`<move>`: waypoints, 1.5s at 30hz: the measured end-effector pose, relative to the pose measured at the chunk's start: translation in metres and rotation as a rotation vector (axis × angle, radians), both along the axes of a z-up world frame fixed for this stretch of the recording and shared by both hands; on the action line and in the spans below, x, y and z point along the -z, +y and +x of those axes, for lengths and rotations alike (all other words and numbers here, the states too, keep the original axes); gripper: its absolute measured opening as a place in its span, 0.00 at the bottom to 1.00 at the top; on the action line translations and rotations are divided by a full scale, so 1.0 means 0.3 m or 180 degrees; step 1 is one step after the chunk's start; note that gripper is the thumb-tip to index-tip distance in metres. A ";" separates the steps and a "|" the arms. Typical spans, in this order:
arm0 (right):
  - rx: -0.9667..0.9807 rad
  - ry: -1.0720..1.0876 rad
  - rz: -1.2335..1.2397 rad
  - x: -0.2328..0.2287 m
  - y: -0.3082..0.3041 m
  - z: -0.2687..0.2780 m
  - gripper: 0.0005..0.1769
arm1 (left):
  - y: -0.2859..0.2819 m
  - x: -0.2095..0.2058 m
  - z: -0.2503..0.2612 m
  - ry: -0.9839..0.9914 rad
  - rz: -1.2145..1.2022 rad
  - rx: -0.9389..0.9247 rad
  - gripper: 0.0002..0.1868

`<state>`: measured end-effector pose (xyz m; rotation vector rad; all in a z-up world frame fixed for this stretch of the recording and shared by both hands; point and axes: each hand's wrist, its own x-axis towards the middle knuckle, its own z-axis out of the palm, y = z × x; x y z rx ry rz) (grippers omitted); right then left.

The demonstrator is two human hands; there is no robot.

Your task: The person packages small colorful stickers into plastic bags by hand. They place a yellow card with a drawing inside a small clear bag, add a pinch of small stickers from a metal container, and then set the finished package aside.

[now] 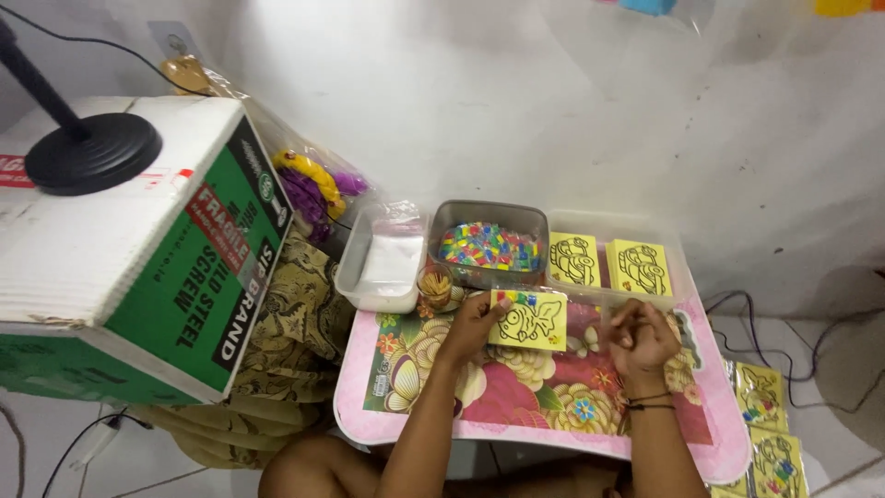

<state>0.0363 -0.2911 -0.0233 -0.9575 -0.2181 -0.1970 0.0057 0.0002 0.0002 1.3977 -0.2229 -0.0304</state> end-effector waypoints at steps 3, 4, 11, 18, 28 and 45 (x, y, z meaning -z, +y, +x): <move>0.0828 -0.0356 -0.0662 -0.173 0.087 -0.055 0.25 | 0.006 -0.004 0.002 -0.0039 0.0063 -0.0025 0.11; 0.0795 -0.0386 -0.0667 -0.216 0.110 -0.045 0.25 | 0.010 -0.006 0.012 -0.0064 0.0052 -0.0060 0.11; 0.0516 -0.0775 -0.3527 -0.588 0.411 -0.089 0.03 | 0.010 0.049 0.019 -0.0066 0.0084 -0.0083 0.12; -0.1725 -0.1043 -0.6335 -0.670 0.698 -0.060 0.29 | 0.032 0.081 0.037 -0.0256 0.0235 -0.0120 0.11; -0.1412 -0.1548 -0.6722 -0.507 0.738 0.053 0.18 | 0.029 0.117 0.061 -0.0175 0.0375 -0.0210 0.11; -0.1230 -0.1464 -0.5975 -0.624 0.652 -0.047 0.14 | 0.026 0.135 0.051 -0.0099 0.0651 -0.0253 0.13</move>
